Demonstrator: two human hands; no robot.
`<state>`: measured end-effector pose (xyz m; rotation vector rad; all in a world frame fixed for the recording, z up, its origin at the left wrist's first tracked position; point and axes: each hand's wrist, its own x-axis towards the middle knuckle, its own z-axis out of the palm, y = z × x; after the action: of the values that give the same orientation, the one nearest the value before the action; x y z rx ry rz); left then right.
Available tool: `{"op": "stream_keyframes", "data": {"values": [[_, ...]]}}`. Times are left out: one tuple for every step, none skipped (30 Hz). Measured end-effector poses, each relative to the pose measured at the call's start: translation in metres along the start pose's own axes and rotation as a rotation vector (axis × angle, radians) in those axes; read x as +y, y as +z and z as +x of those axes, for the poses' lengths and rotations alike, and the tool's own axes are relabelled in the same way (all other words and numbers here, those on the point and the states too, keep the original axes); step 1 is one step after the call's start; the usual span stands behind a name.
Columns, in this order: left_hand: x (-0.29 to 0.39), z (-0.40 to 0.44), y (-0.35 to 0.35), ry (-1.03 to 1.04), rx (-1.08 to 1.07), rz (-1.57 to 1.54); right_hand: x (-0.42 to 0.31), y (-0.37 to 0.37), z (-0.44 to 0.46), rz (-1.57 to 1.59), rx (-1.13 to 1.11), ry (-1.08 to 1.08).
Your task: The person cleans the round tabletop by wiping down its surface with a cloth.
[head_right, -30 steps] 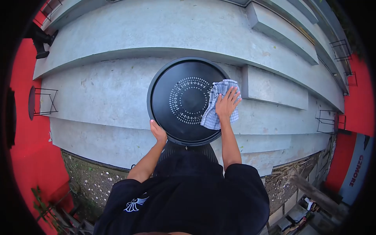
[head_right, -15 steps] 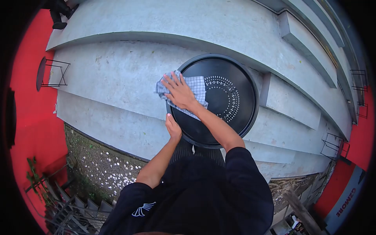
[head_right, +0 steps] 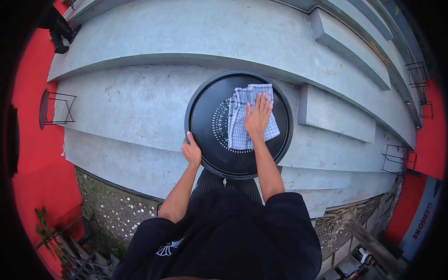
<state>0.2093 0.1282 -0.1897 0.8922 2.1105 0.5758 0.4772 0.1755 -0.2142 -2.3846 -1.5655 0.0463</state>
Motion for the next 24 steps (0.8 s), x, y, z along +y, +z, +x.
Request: {"op": "stream_keyframes", "data": {"values": [[-0.001, 0.000, 0.001, 0.067, 0.029, 0.013, 0.010, -0.006, -0.014, -0.008, 0.007, 0.001], [-0.001, 0.001, 0.003, 0.130, 0.060, 0.027, 0.018, -0.011, -0.028, 0.005, 0.000, 0.066], [0.002, -0.001, -0.001, 0.156, 0.031, 0.026, 0.020, -0.016, -0.038, 0.022, -0.015, 0.134], [0.000, 0.001, 0.001, 0.155, 0.032, 0.027, 0.021, -0.018, -0.039, 0.022, -0.015, 0.133], [-0.002, 0.004, 0.004, 0.172, 0.054, 0.010, 0.020, -0.019, -0.037, -0.031, -0.061, 0.157], [-0.004, 0.007, 0.005, 0.186, 0.078, -0.005, 0.015, -0.022, -0.034, -0.082, -0.110, 0.179], [-0.005, 0.008, 0.005, 0.181, 0.085, 0.001, 0.008, -0.022, -0.026, -0.097, -0.132, 0.208], [-0.007, 0.009, 0.006, 0.186, 0.083, 0.020, 0.002, -0.022, -0.015, -0.094, -0.142, 0.204], [-0.008, 0.010, 0.007, 0.190, 0.080, 0.038, -0.006, -0.022, 0.000, -0.078, -0.160, 0.211], [-0.006, 0.011, 0.006, 0.181, 0.086, 0.041, -0.013, -0.017, 0.017, -0.062, -0.176, 0.215], [-0.003, 0.010, 0.003, 0.176, 0.057, 0.027, -0.020, -0.004, 0.034, -0.061, -0.186, 0.206], [-0.001, 0.009, 0.001, 0.171, 0.028, 0.015, -0.026, 0.014, 0.049, -0.058, -0.109, 0.143], [-0.001, 0.011, 0.001, 0.184, 0.027, 0.011, -0.034, 0.028, 0.059, -0.052, -0.030, 0.084], [-0.002, 0.010, 0.003, 0.178, 0.029, 0.020, -0.045, 0.036, 0.063, -0.048, -0.040, 0.085], [-0.002, 0.009, 0.007, 0.204, 0.067, 0.020, -0.060, 0.042, 0.066, -0.016, -0.020, -0.052], [-0.003, 0.008, 0.009, 0.229, 0.103, 0.016, -0.076, 0.045, 0.064, 0.012, 0.003, -0.190], [-0.008, 0.011, 0.011, 0.214, 0.085, -0.010, -0.093, 0.041, 0.054, 0.010, -0.023, -0.298], [-0.010, 0.010, 0.011, 0.213, 0.081, -0.012, -0.111, 0.036, 0.041, 0.008, -0.046, -0.406], [-0.009, 0.010, 0.011, 0.208, 0.073, -0.027, -0.128, 0.031, 0.023, 0.060, -0.118, -0.489], [-0.007, 0.011, 0.010, 0.205, 0.067, -0.043, -0.139, 0.024, 0.002, 0.114, -0.188, -0.573], [-0.008, 0.013, 0.012, 0.208, 0.066, -0.048, -0.143, 0.017, -0.018, 0.133, -0.244, -0.649], [-0.015, 0.016, 0.014, 0.247, 0.071, -0.088, -0.145, 0.009, -0.036, 0.156, -0.302, -0.724], [-0.024, 0.019, 0.018, 0.287, 0.077, -0.127, -0.140, 0.001, -0.048, 0.158, -0.299, -0.724], [-0.040, 0.025, 0.029, 0.292, 0.079, -0.123, -0.134, -0.007, -0.057, 0.159, -0.368, -0.794]]}}
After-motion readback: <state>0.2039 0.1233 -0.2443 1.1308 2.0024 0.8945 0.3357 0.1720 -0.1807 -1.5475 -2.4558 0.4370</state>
